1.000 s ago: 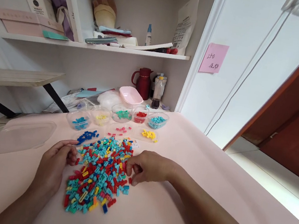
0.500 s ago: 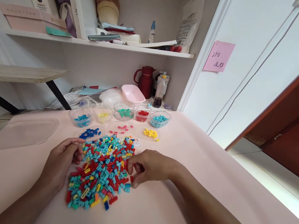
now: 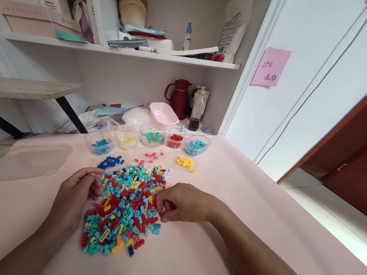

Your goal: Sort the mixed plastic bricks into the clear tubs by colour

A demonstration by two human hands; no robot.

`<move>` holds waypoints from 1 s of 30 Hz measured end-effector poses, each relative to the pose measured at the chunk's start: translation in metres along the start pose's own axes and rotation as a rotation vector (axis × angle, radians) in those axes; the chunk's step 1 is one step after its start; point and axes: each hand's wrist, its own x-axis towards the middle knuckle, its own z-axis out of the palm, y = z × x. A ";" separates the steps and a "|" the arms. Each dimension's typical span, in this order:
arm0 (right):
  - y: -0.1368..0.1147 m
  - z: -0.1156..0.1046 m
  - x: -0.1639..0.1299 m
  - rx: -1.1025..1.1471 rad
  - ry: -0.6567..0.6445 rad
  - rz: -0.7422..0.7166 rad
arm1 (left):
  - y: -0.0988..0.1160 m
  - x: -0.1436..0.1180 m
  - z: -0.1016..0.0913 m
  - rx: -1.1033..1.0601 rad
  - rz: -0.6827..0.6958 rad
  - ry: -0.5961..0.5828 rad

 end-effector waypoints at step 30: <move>0.053 -0.120 0.066 -0.052 1.112 0.265 | -0.012 0.009 -0.004 -0.088 -0.005 0.008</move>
